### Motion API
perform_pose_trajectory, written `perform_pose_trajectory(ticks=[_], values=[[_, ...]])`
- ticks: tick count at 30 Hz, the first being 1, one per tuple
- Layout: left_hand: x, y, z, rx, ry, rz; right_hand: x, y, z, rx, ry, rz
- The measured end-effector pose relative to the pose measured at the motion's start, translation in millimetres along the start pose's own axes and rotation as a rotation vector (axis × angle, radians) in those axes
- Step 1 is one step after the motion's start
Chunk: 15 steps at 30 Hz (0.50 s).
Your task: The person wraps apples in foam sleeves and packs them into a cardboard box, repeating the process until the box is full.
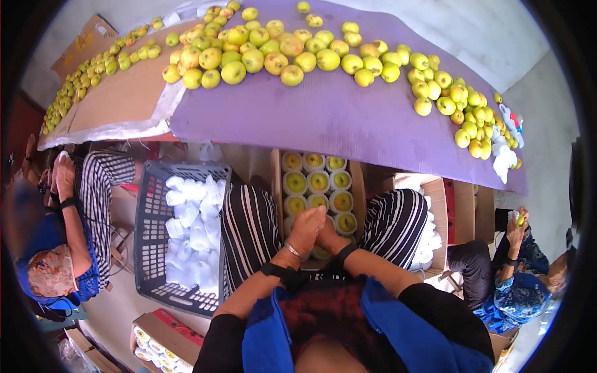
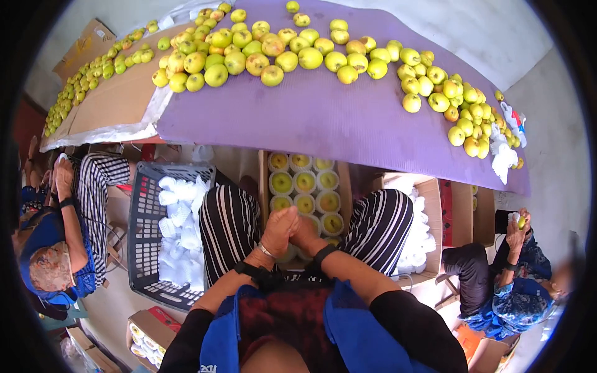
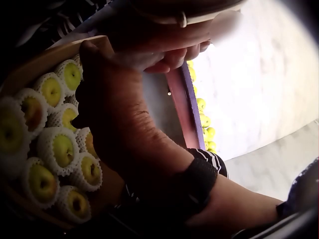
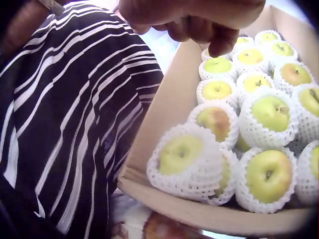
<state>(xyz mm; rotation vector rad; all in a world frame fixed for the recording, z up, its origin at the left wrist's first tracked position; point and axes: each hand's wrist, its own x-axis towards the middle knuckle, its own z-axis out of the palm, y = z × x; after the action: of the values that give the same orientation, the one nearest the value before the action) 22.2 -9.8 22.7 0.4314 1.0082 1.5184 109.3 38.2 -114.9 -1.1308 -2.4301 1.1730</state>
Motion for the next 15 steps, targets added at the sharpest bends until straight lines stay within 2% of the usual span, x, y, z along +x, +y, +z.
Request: perform_pose_trajectory(ticks=[1, 2, 4, 6, 7, 8, 10, 11, 13, 15], values=[[1, -4, 0, 0.071, -0.056, 0.006, -4, 1, 3, 0.114, 0.041, 0.001], [3, -6, 0, 0.146, -0.115, 0.023, -10, 5, 0, 0.111, 0.03, 0.012], [4, 0, 2, 0.074, -0.076, -0.014, -6, -44, -42, -0.076, -0.02, -0.09], [8, 6, -2, 0.016, -0.043, -0.046, -1, -59, -44, 0.006, 0.035, -0.07], [9, 5, -7, -0.066, -0.053, -0.008, 0, -62, -44, 0.081, 0.081, -0.05], [10, 5, -11, -0.149, -0.061, 0.029, 1, -53, -38, 0.087, 0.08, -0.049], [9, 8, -15, -0.226, -0.042, 0.059, 4, -34, -25, 0.021, -0.066, -0.036], [10, 11, -16, -0.307, -0.028, 0.093, 2, -31, -25, 0.027, -0.061, -0.036], [11, 18, -18, -0.239, 0.018, 0.148, -4, -47, -40, 0.294, -0.051, 0.206], [11, 24, -20, -0.118, 0.119, 0.261, -4, -51, -49, 0.27, -0.09, 0.236]])
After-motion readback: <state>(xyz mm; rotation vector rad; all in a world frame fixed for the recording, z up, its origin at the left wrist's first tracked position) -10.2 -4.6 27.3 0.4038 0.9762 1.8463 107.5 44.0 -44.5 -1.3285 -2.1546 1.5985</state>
